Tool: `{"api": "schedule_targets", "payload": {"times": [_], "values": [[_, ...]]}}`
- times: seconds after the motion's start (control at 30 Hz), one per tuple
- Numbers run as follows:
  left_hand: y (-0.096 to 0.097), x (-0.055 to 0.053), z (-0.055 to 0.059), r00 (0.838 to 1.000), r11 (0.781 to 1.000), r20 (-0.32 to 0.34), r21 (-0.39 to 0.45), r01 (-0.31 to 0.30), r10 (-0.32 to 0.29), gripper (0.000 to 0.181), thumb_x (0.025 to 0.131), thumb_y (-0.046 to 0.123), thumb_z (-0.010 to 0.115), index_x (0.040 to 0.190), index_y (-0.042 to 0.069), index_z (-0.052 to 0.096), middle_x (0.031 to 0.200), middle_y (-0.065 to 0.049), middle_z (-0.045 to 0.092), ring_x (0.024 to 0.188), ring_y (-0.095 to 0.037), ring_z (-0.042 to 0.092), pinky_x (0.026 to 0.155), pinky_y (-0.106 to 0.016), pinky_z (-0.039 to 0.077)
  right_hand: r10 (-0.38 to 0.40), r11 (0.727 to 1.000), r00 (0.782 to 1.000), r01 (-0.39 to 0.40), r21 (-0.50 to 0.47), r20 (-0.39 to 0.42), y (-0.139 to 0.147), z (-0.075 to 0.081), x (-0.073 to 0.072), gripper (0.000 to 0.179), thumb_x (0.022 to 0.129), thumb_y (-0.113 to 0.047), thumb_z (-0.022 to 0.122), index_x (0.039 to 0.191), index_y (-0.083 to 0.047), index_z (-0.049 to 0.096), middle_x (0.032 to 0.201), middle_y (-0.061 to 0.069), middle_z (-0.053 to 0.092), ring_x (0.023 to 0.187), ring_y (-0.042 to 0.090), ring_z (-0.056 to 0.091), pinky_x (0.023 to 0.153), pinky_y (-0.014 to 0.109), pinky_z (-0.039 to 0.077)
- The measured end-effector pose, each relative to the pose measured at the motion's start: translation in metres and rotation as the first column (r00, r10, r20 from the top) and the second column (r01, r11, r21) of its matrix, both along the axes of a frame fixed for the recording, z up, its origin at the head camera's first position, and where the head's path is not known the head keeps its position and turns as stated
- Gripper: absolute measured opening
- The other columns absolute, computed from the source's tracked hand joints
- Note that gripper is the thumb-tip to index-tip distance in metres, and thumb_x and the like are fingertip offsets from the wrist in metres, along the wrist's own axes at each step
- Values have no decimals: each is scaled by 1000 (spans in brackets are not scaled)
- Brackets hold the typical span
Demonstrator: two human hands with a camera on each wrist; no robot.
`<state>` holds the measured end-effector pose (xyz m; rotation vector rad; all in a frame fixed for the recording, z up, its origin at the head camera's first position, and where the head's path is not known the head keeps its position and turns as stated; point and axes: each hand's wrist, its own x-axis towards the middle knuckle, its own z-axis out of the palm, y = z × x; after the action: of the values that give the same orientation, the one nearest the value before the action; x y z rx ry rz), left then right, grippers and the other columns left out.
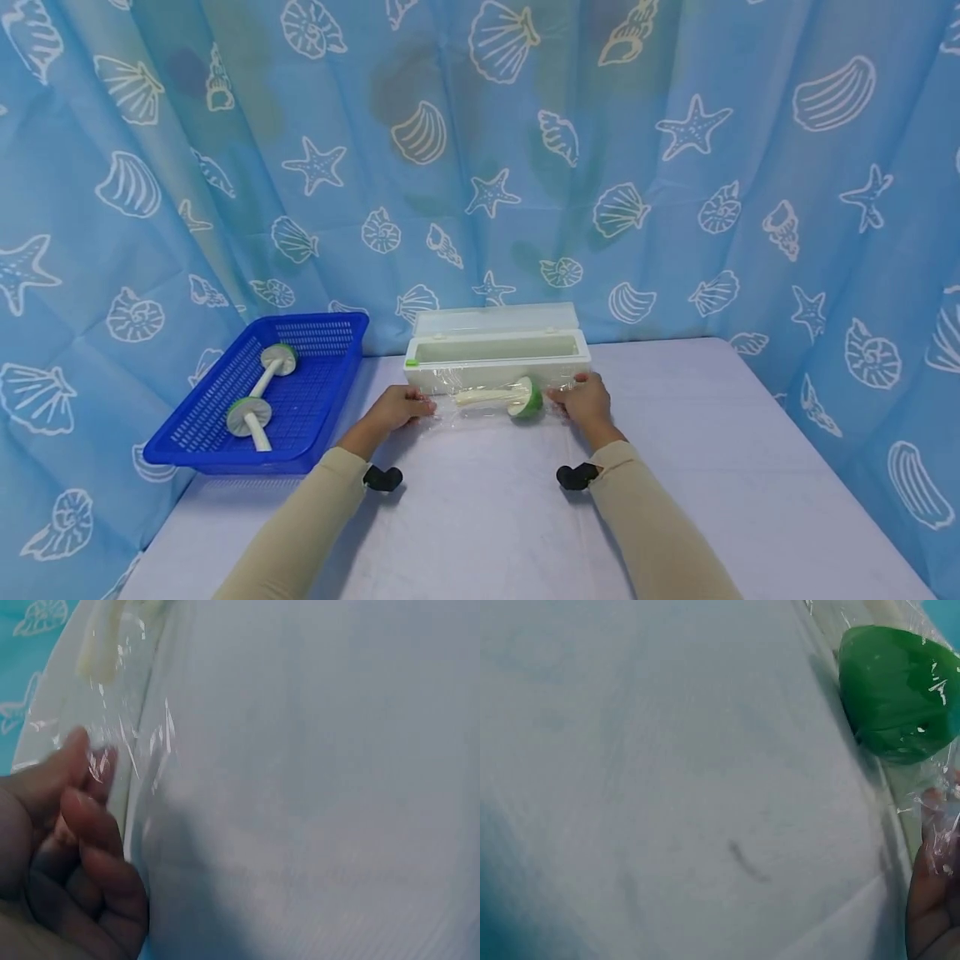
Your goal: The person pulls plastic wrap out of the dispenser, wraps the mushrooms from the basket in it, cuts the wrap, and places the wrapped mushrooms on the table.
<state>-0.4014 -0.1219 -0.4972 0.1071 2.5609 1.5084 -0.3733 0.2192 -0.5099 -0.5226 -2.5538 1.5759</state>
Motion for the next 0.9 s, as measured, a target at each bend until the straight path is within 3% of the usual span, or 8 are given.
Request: {"api": "schedule_targets", "payload": {"times": [0.1,0.2,0.3,0.47,0.63,0.73,0.9], "values": [[-3,0,1,1000,1000,16,24,19,-20,20,87,20,75,77,9,62,73,0,61,61,-13,48,55,-24,40,3,993,1000,-1,-120,14,2,-1,0,45,83,-23,79,111,4,57,93,11,62,73,18,59,62,28,50],[-2,-2,0,1000,1000,23,-12,-17,17,22,88,22,74,75,9,62,70,-1,58,61,-14,47,54,-25,38,46,984,999,-45,-172,2,2,-1,0,28,81,-20,81,93,0,64,78,5,65,65,12,59,56,25,50],[0,-5,-4,998,997,20,-44,-56,57,25,87,19,74,70,10,58,65,-1,54,56,-14,45,50,-25,36,84,979,996,-85,-187,-12,2,0,-2,25,81,-19,81,89,-2,65,77,3,66,64,12,60,57,25,52],[4,-10,-8,996,995,12,-47,-87,87,29,85,17,76,67,10,56,59,-1,53,49,-14,44,45,-26,35,126,968,992,-121,-220,11,7,-2,-3,23,85,-17,77,97,0,65,83,5,67,71,14,62,62,27,54],[1,-9,-8,995,995,10,-31,-95,95,21,86,21,76,75,10,62,61,-1,51,52,-14,45,47,-26,36,184,944,983,-170,-283,22,17,-2,-4,29,91,-14,71,112,4,65,91,6,71,75,13,67,68,29,56],[-4,-6,-8,997,997,-3,3,-73,73,18,86,21,76,82,8,64,66,-1,52,55,-14,46,50,-26,38,221,944,975,-208,-258,24,22,0,-3,33,91,-17,70,116,4,64,93,5,71,77,13,67,70,30,56],[-13,0,-7,999,999,-14,18,-30,31,18,83,16,78,92,4,67,75,-1,61,60,-14,51,54,-25,43,334,927,943,-330,-178,-12,31,4,0,32,92,-18,69,112,6,64,96,9,70,83,17,67,74,33,56]]}}
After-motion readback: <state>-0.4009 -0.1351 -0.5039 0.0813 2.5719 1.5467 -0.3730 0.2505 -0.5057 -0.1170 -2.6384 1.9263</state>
